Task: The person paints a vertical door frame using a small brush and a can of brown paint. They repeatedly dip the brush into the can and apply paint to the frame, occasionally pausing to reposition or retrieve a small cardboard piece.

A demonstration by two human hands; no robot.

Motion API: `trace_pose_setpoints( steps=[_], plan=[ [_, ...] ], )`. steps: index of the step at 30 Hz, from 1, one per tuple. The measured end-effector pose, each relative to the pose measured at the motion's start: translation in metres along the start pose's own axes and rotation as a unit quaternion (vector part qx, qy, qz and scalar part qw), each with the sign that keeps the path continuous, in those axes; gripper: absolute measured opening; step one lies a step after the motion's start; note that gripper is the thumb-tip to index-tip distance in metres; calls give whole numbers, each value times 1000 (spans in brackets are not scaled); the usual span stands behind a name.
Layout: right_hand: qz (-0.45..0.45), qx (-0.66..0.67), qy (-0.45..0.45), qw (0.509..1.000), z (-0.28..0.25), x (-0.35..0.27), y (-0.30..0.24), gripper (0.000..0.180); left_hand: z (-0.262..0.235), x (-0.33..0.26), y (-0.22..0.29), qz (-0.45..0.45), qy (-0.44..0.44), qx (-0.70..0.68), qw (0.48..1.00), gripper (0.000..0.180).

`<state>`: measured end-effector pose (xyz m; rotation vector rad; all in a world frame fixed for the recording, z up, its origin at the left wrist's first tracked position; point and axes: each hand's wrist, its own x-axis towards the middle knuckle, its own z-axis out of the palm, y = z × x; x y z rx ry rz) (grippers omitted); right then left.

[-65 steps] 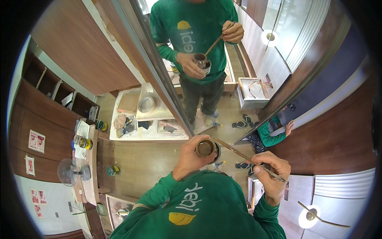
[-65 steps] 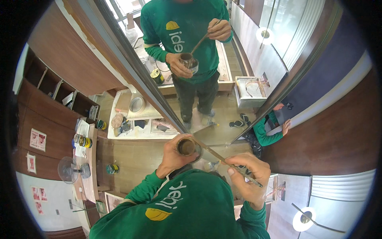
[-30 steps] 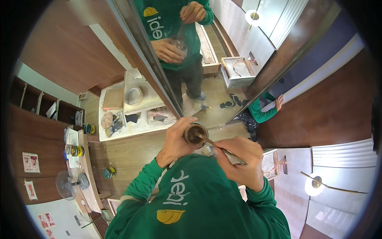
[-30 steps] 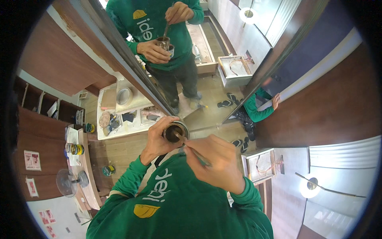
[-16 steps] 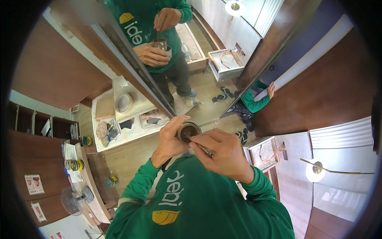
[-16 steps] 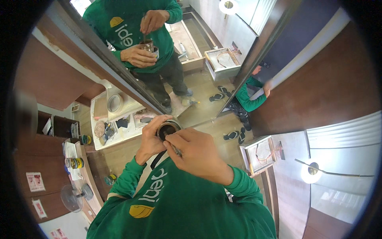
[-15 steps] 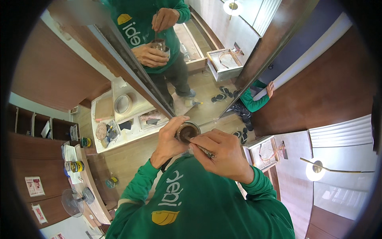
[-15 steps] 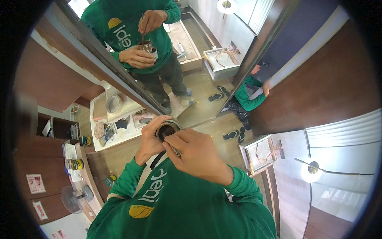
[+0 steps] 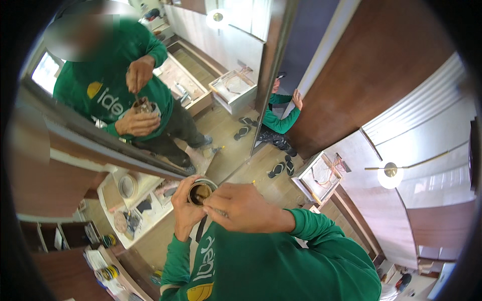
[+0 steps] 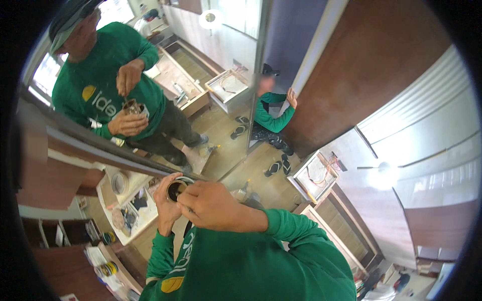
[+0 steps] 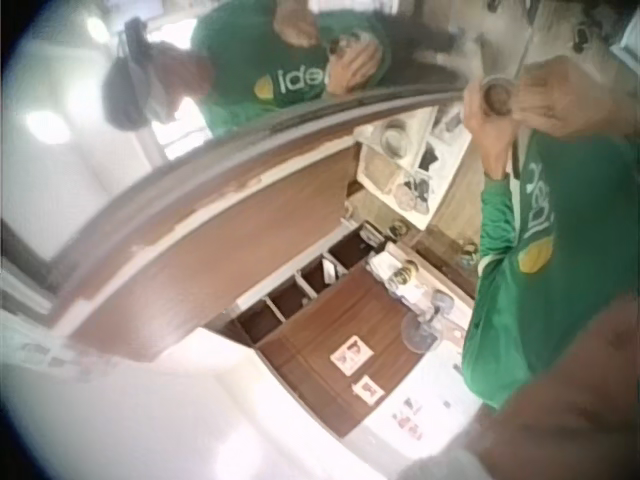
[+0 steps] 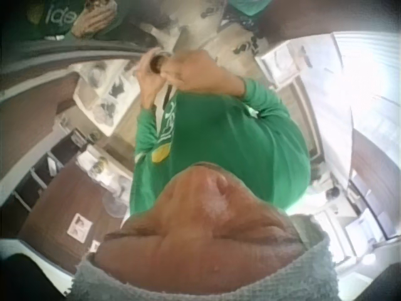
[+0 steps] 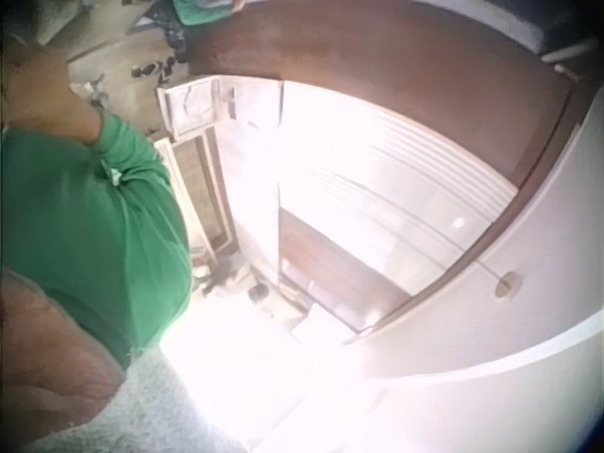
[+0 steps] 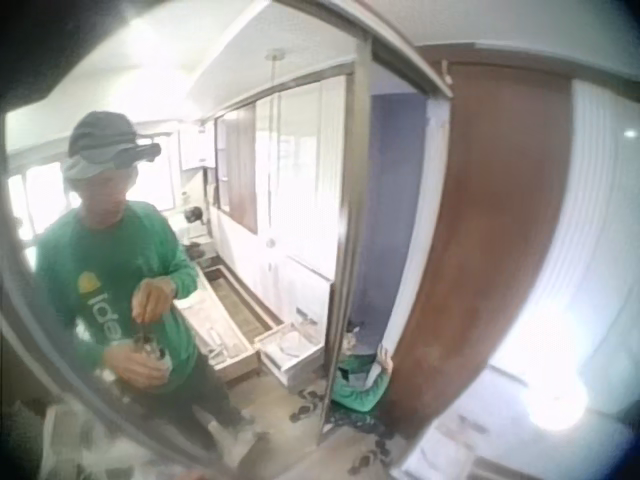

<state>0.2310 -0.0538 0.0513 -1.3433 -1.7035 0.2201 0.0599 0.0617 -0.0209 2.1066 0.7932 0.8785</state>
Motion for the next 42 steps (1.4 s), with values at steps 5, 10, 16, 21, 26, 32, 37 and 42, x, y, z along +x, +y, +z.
trace_pose_setpoints(
  steps=[5, 10, 16, 21, 26, 32, 37, 42],
  plan=[
    [-1, -1, 88, 996, 5, -4, 2, 10, 2, 2, -10, 23, 8, -3, 1000, 54],
    [34, -35, 16, 999, 9, -5, 4, 17, 11, 3, -26, -15, -14, -95, 995, 53],
    [52, -49, 71, 995, 0, -19, 4, 15, 20, 22, -18, 54, -68, -77, 993, 51],
    [49, -54, 127, 989, -16, -28, -6, 11, 31, 20, -8, 39, -67, -101, 992, 48],
    [38, -63, 132, 989, -30, -29, -12, 10, 35, 16, -4, 23, -56, -92, 994, 48],
    [36, -33, 112, 992, -46, -32, -29, 11, 34, 8, -17, -43, -24, -137, 989, 51],
    [1, -32, 89, 996, -38, -37, -17, 16, 30, 9, -23, -75, -16, -148, 986, 51],
    [10, -26, 38, 999, -52, -39, -23, 22, 26, 11, -34, -50, -23, -103, 993, 60]
  ],
)
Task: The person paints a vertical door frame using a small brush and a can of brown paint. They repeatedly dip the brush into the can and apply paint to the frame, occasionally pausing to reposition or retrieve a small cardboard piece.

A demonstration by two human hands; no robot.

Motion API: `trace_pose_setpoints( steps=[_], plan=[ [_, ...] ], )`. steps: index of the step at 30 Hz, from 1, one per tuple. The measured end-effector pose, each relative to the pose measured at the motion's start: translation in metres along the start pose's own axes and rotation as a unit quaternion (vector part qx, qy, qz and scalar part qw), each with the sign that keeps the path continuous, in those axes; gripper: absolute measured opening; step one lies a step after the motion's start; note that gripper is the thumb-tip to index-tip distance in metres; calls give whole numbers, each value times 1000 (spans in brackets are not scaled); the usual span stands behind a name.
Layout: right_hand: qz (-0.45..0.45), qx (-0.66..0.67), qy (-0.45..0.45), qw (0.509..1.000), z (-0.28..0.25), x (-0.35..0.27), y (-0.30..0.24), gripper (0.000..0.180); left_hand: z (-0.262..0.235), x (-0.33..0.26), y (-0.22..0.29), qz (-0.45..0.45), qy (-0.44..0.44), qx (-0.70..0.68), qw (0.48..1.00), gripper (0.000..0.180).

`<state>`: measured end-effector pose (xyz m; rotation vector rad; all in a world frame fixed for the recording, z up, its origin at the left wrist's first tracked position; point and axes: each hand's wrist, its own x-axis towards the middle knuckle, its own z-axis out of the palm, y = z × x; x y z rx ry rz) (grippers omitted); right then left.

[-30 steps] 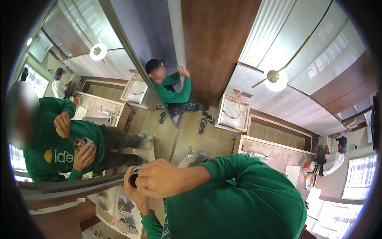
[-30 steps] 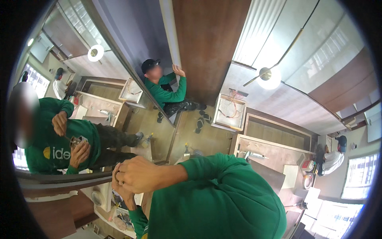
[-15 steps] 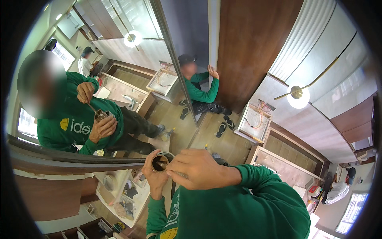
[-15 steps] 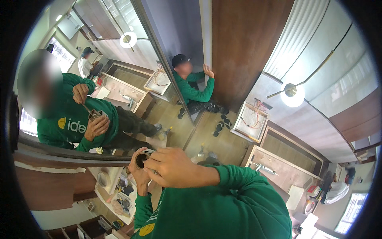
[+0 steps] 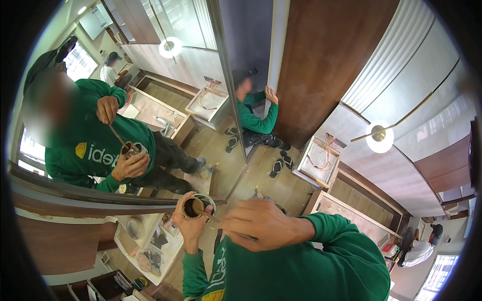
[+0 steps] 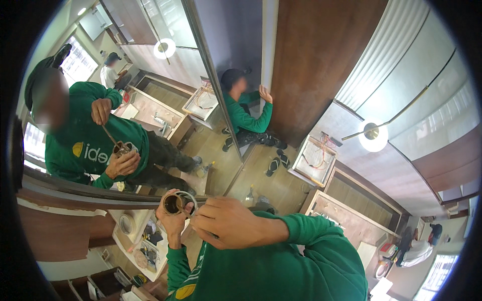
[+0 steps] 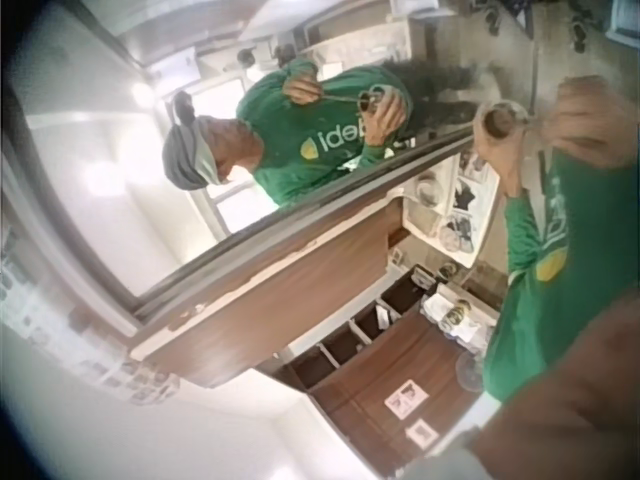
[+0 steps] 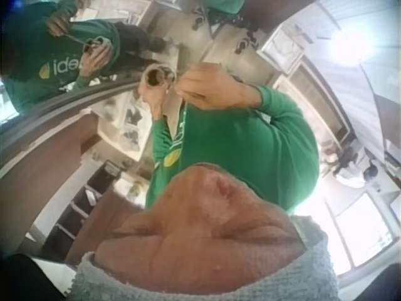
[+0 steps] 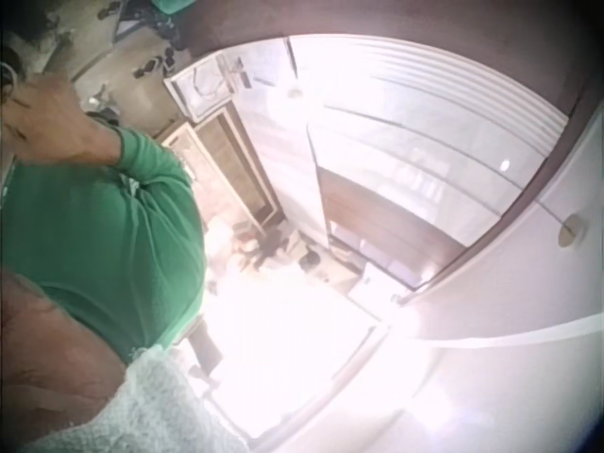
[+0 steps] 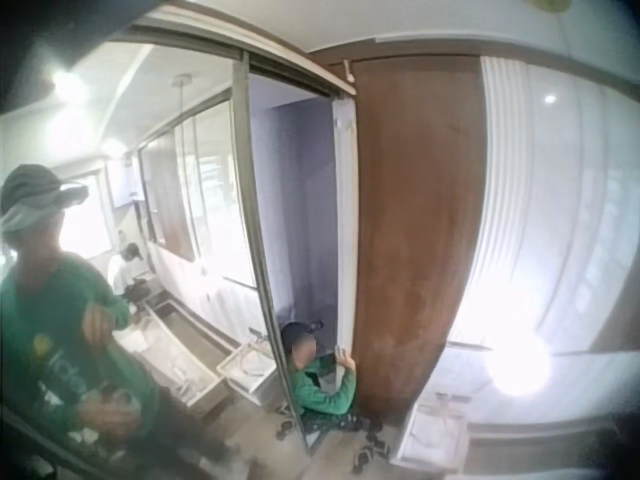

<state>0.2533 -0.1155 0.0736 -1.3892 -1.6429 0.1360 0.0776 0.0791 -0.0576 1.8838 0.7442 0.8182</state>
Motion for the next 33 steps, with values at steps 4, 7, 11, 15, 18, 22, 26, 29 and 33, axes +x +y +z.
trace_pose_setpoints(
  steps=[4, 7, 11, 15, 18, 22, 26, 29, 33],
  plan=[
    [0, 11, 17, 1000, -5, -5, -2, 25, -2, 4, 7, -8, 6, 8, 1000, 59],
    [-12, 33, 24, 999, -10, -4, 0, 26, -5, 5, 9, -15, 13, 25, 999, 59],
    [-11, 43, 38, 998, -27, 6, -2, 31, -5, 14, 27, 17, 30, 97, 995, 61],
    [-12, 53, 47, 997, -31, 14, 5, 35, -3, 23, 53, 38, 18, 79, 996, 63],
    [11, 52, 8, 999, -28, 11, 10, 37, -3, 28, 64, 73, 20, 89, 993, 62],
    [-4, 44, 12, 999, -41, 7, 4, 38, -5, 32, 60, 98, 32, 94, 990, 61],
    [-2, 37, -3, 999, -51, 2, 1, 37, -4, 31, 63, 81, 26, 101, 991, 61],
    [2, 29, -18, 999, -57, -2, -3, 38, -4, 26, 59, 85, 32, 95, 991, 62],
    [-10, 18, 5, 1000, -65, -2, -10, 37, -3, 25, 63, 97, 33, 95, 990, 63]
  ],
)
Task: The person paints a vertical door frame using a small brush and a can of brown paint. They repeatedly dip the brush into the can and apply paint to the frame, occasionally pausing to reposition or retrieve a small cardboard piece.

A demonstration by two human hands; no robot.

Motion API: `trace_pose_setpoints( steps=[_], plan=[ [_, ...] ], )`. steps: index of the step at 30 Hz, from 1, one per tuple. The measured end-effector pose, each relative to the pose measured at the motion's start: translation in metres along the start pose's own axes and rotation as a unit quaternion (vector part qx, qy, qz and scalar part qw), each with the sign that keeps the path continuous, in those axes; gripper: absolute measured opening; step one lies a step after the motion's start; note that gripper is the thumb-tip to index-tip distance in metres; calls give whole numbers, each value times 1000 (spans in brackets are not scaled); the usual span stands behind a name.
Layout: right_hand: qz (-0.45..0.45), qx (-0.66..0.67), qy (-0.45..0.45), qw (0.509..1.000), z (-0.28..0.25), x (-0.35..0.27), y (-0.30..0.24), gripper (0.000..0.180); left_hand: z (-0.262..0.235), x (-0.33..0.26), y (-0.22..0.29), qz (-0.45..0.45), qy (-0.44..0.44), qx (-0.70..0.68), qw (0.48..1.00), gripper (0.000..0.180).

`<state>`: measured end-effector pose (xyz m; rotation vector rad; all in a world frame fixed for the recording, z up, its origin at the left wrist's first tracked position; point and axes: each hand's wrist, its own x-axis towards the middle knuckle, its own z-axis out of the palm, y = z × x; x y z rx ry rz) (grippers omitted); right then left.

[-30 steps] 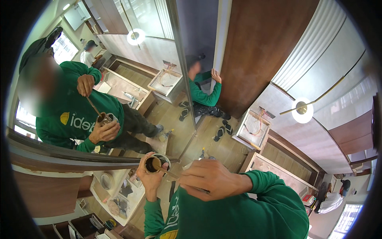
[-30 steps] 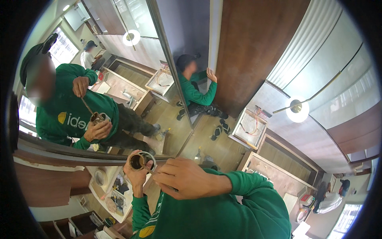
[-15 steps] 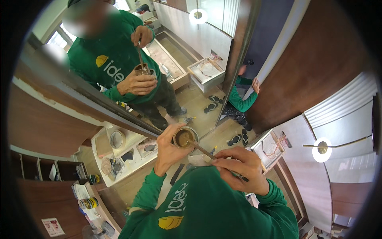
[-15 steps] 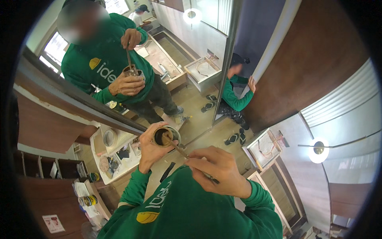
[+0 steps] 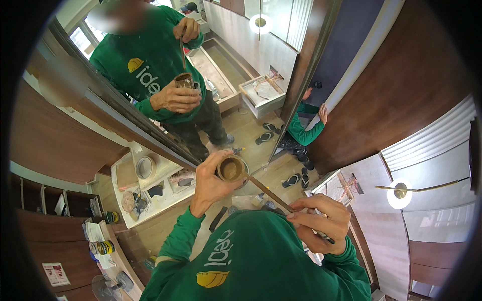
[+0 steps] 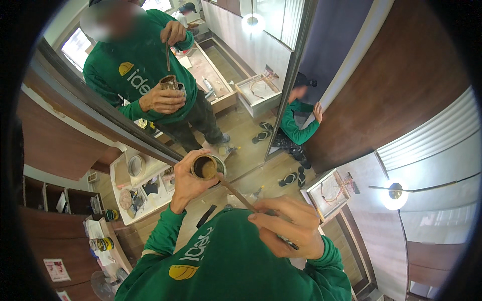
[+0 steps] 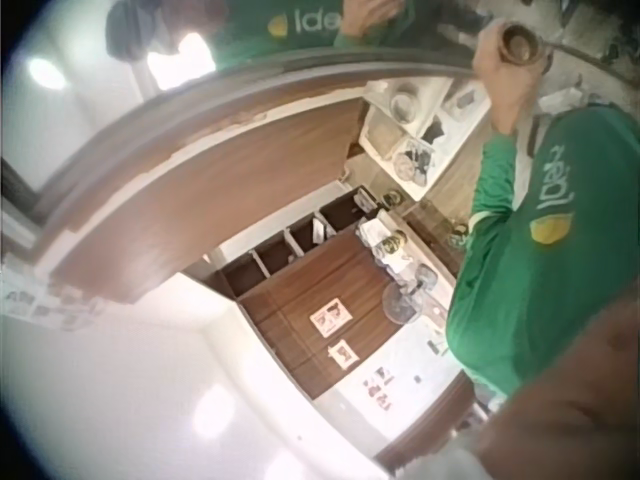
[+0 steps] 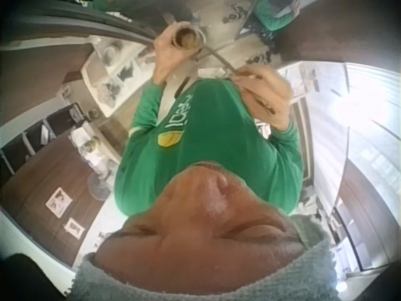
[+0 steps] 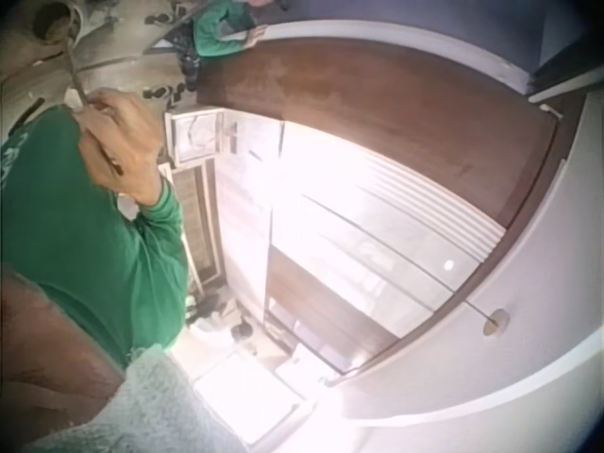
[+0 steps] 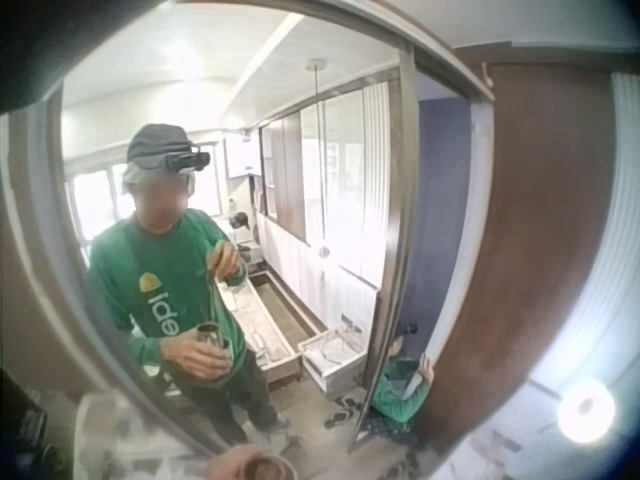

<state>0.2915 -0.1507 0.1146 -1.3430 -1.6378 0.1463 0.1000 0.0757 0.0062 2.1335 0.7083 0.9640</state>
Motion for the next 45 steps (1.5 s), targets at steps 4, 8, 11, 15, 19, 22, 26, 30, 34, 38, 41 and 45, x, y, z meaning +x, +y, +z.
trace_pose_setpoints(
  steps=[4, 8, 11, 15, 19, 22, 26, 30, 34, 38, 41, 45],
  plan=[
    [-1, 26, -1, 1000, 13, 1, 11, 37, 0, 0, 7, -14, -17, 1, 1000, 63],
    [14, 51, -17, 998, 18, -2, 16, 38, -1, 1, 5, -12, -15, 13, 1000, 63],
    [30, 45, -13, 998, 12, -6, 10, 34, -3, 1, 3, -13, -7, 20, 1000, 64],
    [41, 35, 3, 999, 6, -10, 6, 34, -2, -1, 5, -14, -5, 19, 1000, 64],
    [41, 72, 12, 996, 12, -5, 11, 35, -1, -4, 6, -41, -13, -9, 999, 63],
    [55, 83, -15, 995, 23, -4, 18, 37, -1, -5, 3, -12, -11, -14, 1000, 62],
    [62, 94, 17, 994, 21, -14, 17, 33, -10, -5, -1, -8, -3, -15, 1000, 62],
    [101, 111, -5, 989, 34, -3, 15, 30, -22, -7, 0, -10, 16, -1, 1000, 62],
    [-19, 149, 52, 987, 29, 16, 11, 21, -57, -12, 10, 4, 88, 6, 996, 59],
    [-131, 210, 85, 965, 26, 52, 3, 20, -87, -29, 26, -20, 122, 19, 992, 59],
    [-195, 267, -19, 943, 47, 88, 5, 27, -111, -69, 30, -106, 188, 47, 975, 57],
    [-182, 310, -72, 930, 79, 106, -1, 25, -111, -102, 19, -122, 235, 81, 961, 58]
  ],
)
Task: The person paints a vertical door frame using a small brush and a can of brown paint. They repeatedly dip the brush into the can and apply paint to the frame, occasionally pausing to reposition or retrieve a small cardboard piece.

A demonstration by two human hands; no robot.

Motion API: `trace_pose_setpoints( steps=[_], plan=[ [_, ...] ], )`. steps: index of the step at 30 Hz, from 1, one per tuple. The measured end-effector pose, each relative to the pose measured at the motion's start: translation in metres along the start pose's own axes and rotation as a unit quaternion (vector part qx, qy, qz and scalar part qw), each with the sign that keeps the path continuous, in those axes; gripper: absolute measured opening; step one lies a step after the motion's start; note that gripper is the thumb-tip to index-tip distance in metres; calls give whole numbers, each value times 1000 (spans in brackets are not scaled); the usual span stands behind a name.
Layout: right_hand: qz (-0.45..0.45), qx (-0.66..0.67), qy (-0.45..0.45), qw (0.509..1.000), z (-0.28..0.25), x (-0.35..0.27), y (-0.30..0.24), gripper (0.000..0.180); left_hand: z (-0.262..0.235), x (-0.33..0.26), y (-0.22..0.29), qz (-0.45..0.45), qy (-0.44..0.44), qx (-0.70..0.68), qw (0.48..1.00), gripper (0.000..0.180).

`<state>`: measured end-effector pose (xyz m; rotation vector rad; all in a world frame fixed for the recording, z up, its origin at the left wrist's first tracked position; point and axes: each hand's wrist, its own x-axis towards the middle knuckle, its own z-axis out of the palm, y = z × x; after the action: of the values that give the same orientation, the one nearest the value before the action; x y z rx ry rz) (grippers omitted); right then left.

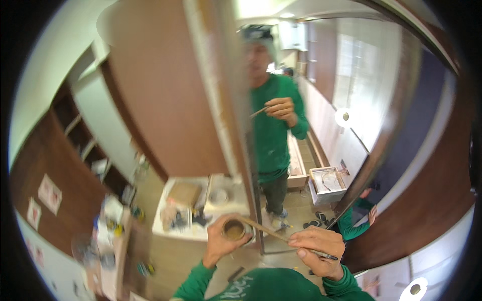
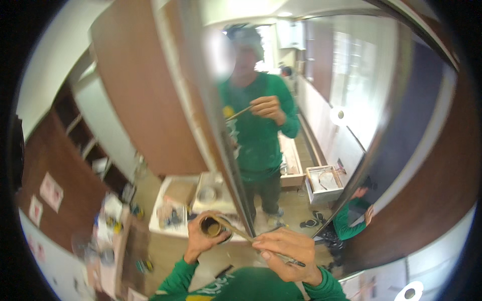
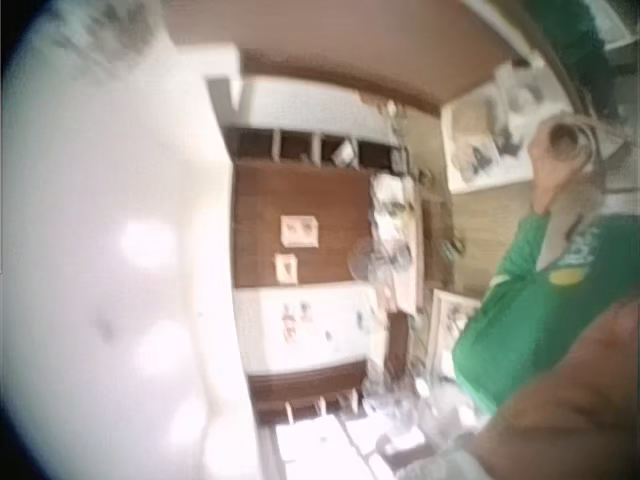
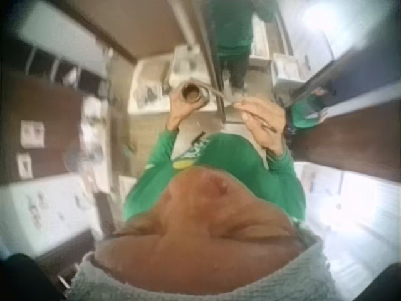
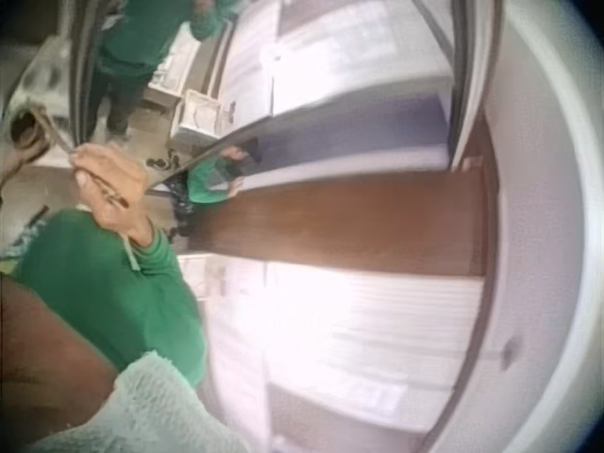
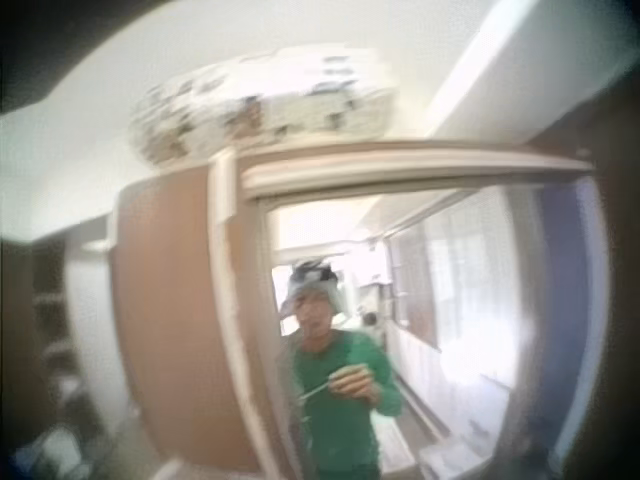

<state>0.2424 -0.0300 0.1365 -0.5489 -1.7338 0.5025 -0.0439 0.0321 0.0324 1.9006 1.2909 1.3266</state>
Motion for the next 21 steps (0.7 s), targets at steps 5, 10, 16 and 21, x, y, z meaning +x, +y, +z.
trace_pose_setpoints(
  steps=[5, 10, 16, 21],
  plan=[
    [185, -16, -45, 982, 1, -18, -1, 16, 22, -27, 0, -12, -27, 8, 1000, 64],
    [311, 25, -123, 942, 20, -19, 29, 14, 33, -58, -3, -27, -14, -29, 999, 65],
    [365, 12, -158, 917, 32, -20, 51, 16, 48, -59, -9, -35, -26, -45, 998, 64],
    [416, -26, -120, 901, 7, -42, 53, 35, 65, -50, -20, -41, -79, -67, 994, 62]
  ],
)
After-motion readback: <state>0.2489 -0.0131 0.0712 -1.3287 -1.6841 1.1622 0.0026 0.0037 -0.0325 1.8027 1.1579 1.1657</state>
